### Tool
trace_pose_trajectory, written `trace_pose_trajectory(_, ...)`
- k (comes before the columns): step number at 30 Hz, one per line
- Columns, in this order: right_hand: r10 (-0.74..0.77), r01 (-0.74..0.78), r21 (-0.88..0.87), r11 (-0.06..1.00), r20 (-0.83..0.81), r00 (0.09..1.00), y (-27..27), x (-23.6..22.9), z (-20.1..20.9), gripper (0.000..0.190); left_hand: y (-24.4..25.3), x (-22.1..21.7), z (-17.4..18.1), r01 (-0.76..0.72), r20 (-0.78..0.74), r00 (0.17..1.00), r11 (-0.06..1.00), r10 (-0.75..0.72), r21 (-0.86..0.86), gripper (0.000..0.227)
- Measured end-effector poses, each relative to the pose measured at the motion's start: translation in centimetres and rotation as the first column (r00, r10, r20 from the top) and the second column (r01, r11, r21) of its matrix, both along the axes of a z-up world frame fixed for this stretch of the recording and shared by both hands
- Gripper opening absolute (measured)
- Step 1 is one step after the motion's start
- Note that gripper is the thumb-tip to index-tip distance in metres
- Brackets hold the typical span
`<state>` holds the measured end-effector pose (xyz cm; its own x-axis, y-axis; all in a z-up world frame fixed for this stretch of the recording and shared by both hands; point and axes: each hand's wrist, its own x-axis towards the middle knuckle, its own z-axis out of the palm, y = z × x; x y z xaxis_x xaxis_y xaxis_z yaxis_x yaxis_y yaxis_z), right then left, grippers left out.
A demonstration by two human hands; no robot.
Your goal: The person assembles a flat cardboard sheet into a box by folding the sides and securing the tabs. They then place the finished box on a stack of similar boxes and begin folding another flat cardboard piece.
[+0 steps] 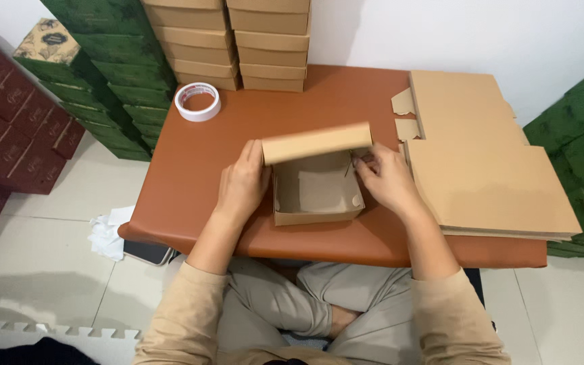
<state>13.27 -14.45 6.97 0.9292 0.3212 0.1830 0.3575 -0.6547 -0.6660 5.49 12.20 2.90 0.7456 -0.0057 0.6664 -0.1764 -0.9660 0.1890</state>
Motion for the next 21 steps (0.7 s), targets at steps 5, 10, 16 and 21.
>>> trace_pose_trajectory(5, 0.216, -0.219, 0.015, 0.976, 0.124, 0.969, -0.5, -5.8, 6.7, 0.045, 0.4, 0.7, -1.1, -0.123, 0.07, 0.991, 0.972, 0.111, 0.201, 0.031)
trace_pose_trajectory(10, 0.293, -0.336, 0.168, 0.927, 0.233, 0.927, -2.2, -5.7, 5.7, 0.057, 0.7, 0.7, -1.0, -0.18, 0.147, 0.979, 0.941, 0.143, 0.287, 0.023)
trace_pose_trajectory(16, 0.265, -0.296, 0.039, 0.954, 0.345, 0.9, -2.7, -5.7, 3.1, 0.051, -0.6, -4.3, 5.4, 0.267, -0.16, 0.947, 0.96, -0.278, -0.085, 0.071)
trace_pose_trajectory(21, 0.194, -0.214, -0.01, 0.977, 0.46, 0.867, -2.6, -6.0, 1.7, 0.05, -1.5, -7.4, 7.4, 0.454, -0.118, 0.832, 0.788, -0.542, -0.416, 0.08)
